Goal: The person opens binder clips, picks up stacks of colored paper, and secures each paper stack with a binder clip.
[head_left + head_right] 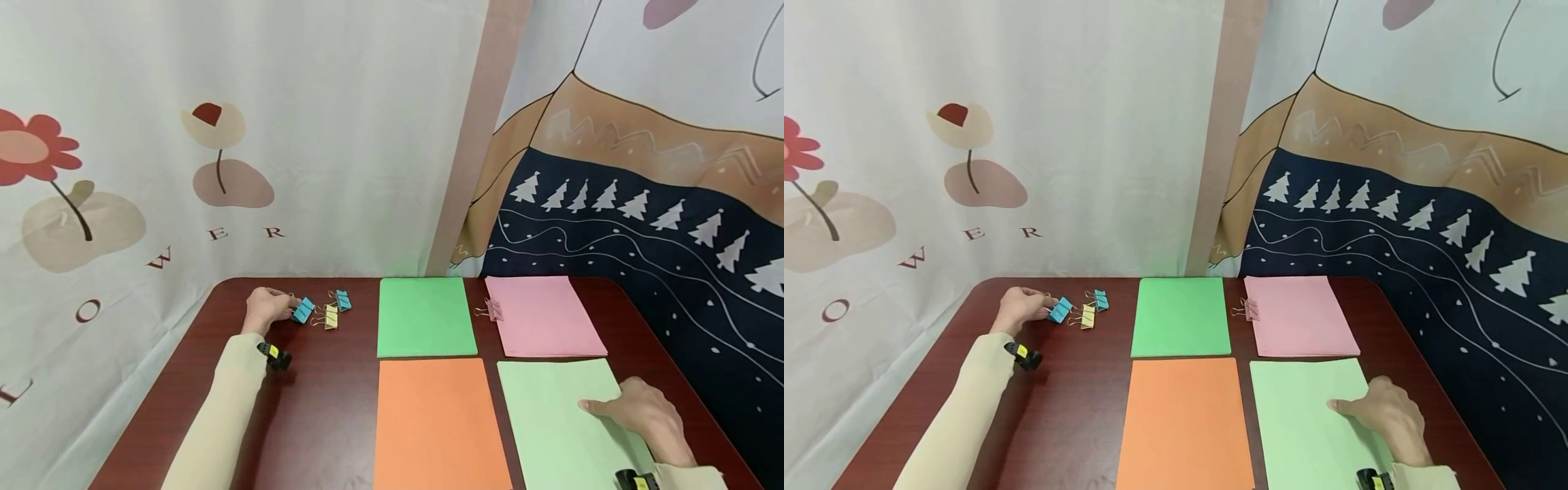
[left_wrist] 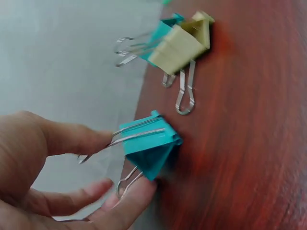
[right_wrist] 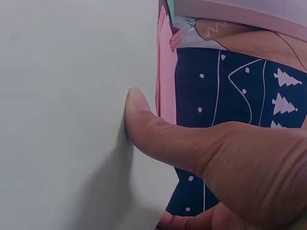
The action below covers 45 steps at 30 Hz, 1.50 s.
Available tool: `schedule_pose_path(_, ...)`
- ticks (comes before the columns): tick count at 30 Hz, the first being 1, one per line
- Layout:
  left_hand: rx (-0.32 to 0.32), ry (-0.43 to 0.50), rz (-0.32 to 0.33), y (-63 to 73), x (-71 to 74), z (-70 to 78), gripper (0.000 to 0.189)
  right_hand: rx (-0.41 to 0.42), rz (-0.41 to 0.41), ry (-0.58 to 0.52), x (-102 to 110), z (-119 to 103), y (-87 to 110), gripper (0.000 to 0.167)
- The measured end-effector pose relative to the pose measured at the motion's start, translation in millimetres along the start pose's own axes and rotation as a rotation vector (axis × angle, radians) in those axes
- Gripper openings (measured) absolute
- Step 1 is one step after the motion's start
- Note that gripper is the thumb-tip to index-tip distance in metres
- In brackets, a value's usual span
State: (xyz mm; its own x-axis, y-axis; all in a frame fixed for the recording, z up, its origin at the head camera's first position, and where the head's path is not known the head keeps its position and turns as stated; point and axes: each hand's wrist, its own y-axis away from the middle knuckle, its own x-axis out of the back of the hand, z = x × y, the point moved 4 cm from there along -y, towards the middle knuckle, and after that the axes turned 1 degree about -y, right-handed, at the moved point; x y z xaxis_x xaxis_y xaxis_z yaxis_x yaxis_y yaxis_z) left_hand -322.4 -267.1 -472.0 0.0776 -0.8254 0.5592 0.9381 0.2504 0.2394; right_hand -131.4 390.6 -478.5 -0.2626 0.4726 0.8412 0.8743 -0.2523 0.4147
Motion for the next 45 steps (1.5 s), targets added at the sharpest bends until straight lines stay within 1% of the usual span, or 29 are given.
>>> schedule_pose_path(3, 0.066, 0.068, -0.087, -0.9, -0.2, -3.2, 0.053, -0.013, 0.000, -0.014, -1, 0, 0.0, 0.105)
schedule_pose_path(4, 0.079, 0.086, -0.114, -1.2, -0.9, -3.9, 0.054, -0.019, 0.001, -0.018, -1, 1, 0.0, 0.105)
schedule_pose_path(5, 0.095, 0.090, -0.136, -1.5, -1.2, -4.7, 0.055, -0.022, 0.001, -0.024, -1, 1, -0.1, 0.103)
schedule_pose_path(7, 0.117, 0.114, -0.170, -2.3, -2.4, -5.8, 0.053, -0.025, -0.004, -0.035, -2, 3, -0.3, 0.100)
schedule_pose_path(9, 0.120, 0.143, -0.191, -3.1, -3.9, -5.9, 0.051, -0.024, -0.014, -0.049, -2, 4, -0.4, 0.097)
schedule_pose_path(11, 0.126, 0.160, -0.192, -3.5, -4.3, -5.7, 0.054, -0.019, -0.025, -0.057, -2, 5, -0.3, 0.090)
schedule_pose_path(16, 0.127, 0.208, -0.195, -2.1, -4.3, -1.9, 0.070, -0.014, -0.020, -0.069, -1, 6, 0.1, 0.070)
schedule_pose_path(18, 0.115, 0.216, -0.203, -0.8, -3.4, 0.8, 0.071, -0.009, -0.006, -0.060, 0, 5, 0.6, 0.073)
schedule_pose_path(23, 0.085, 0.230, -0.219, 2.0, -1.3, 6.4, 0.057, -0.004, 0.041, -0.001, 1, 2, 1.4, 0.099)
schedule_pose_path(25, 0.083, 0.238, -0.229, 2.3, -1.2, 6.7, 0.051, -0.012, 0.052, 0.016, 2, -1, 1.5, 0.103)
schedule_pose_path(26, 0.081, 0.240, -0.235, 2.2, -1.1, 6.4, 0.049, -0.013, 0.051, 0.022, 2, -2, 1.9, 0.102)
schedule_pose_path(29, 0.085, 0.228, -0.243, 2.5, -1.3, 5.6, 0.046, -0.003, 0.039, 0.021, 1, -4, 2.8, 0.092)
schedule_pose_path(31, 0.090, 0.223, -0.238, 3.3, -1.2, 5.3, 0.045, 0.006, 0.028, 0.011, 1, -4, 2.8, 0.086)
schedule_pose_path(34, 0.086, 0.210, -0.220, 5.1, -0.5, 5.1, 0.046, 0.011, 0.012, -0.009, 0, -3, 1.2, 0.082)
schedule_pose_path(36, 0.082, 0.195, -0.203, 6.6, 0.5, 4.2, 0.046, 0.004, 0.003, -0.025, 1, -2, -0.5, 0.084)
schedule_pose_path(39, 0.072, 0.155, -0.182, 9.1, 1.9, 3.7, 0.047, -0.008, -0.014, -0.045, 1, 0, -1.9, 0.093)
schedule_pose_path(42, 0.063, 0.138, -0.167, 11.7, 2.5, 4.7, 0.049, -0.016, -0.029, -0.076, 1, 2, -1.3, 0.096)
schedule_pose_path(44, 0.052, 0.139, -0.156, 13.1, 3.1, 6.0, 0.050, -0.022, -0.044, -0.097, 1, 4, -1.5, 0.085)
schedule_pose_path(45, 0.048, 0.145, -0.147, 13.6, 3.4, 6.4, 0.049, -0.021, -0.050, -0.111, 2, 4, -1.5, 0.075)
